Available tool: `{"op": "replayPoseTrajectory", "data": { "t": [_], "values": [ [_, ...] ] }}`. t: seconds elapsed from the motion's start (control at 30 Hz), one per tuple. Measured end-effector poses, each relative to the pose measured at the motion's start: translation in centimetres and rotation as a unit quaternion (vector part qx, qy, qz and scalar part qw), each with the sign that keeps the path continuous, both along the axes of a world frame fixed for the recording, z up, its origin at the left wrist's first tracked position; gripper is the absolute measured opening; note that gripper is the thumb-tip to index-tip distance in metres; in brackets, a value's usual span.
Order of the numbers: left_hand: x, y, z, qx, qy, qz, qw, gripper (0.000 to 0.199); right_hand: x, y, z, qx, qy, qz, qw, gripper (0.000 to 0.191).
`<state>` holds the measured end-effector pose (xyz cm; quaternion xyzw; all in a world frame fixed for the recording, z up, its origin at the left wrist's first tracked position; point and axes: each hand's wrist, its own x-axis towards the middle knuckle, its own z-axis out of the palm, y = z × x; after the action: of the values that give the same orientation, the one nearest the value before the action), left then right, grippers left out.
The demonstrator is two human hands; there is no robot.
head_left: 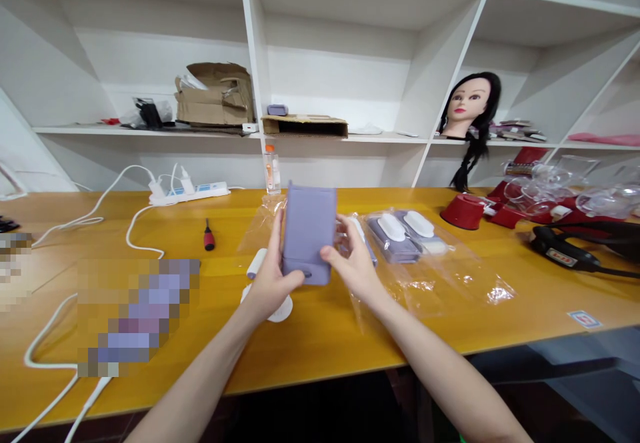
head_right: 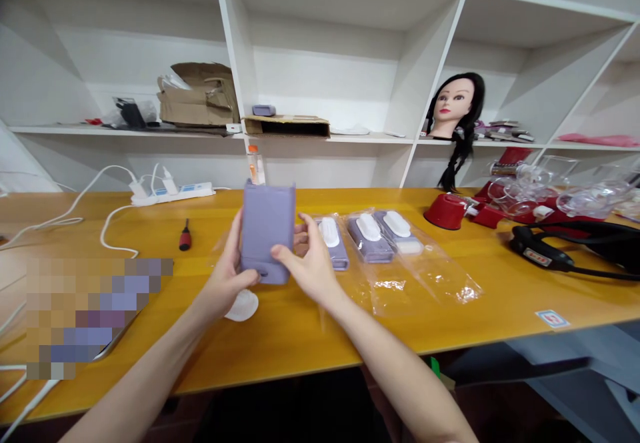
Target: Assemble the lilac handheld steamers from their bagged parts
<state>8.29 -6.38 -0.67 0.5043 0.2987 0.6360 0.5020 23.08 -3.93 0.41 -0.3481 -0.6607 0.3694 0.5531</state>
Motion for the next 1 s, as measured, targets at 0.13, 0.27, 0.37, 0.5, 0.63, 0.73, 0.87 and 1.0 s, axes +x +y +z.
{"op": "replayPoseTrajectory", "data": {
  "t": [0.13, 0.27, 0.37, 0.5, 0.63, 0.73, 0.87, 1.0],
  "values": [
    [0.9, -0.4, -0.5, -0.056, -0.001, -0.037, 0.998, 0.075, 0.4, 0.7, 0.7, -0.086, 0.176, 0.04, 0.98, 0.042],
    [1.4, -0.5, -0.9, -0.037, -0.018, -0.042, 0.998, 0.069, 0.3, 0.8, 0.8, -0.132, 0.264, 0.013, 0.955, 0.033],
    [1.4, -0.5, -0.9, -0.025, -0.011, -0.06, 0.998, 0.074, 0.1, 0.7, 0.8, -0.136, 0.285, 0.006, 0.949, 0.034],
    [1.2, -0.6, -0.8, -0.017, 0.021, -0.027, 0.999, 0.067, -0.1, 0.6, 0.7, -0.138, 0.285, 0.008, 0.949, 0.036],
    [1.5, -0.8, -0.4, 0.004, 0.033, 0.027, 0.999, 0.061, -0.2, 0.5, 0.6, -0.131, 0.291, 0.002, 0.948, 0.034],
    [1.8, -1.1, -0.1, 0.009, 0.031, 0.045, 0.998, 0.061, -0.3, 0.4, 0.6, -0.117, 0.291, -0.005, 0.949, 0.032],
    [1.9, -1.2, -0.2, 0.028, 0.046, 0.069, 0.996, 0.06, -0.3, 0.3, 0.5, -0.095, 0.288, -0.008, 0.953, 0.031],
    [1.7, -1.0, -0.6, 0.068, 0.095, 0.101, 0.988, 0.058, -0.3, 0.1, 0.5, -0.066, 0.277, -0.008, 0.958, 0.033]
  ]
}}
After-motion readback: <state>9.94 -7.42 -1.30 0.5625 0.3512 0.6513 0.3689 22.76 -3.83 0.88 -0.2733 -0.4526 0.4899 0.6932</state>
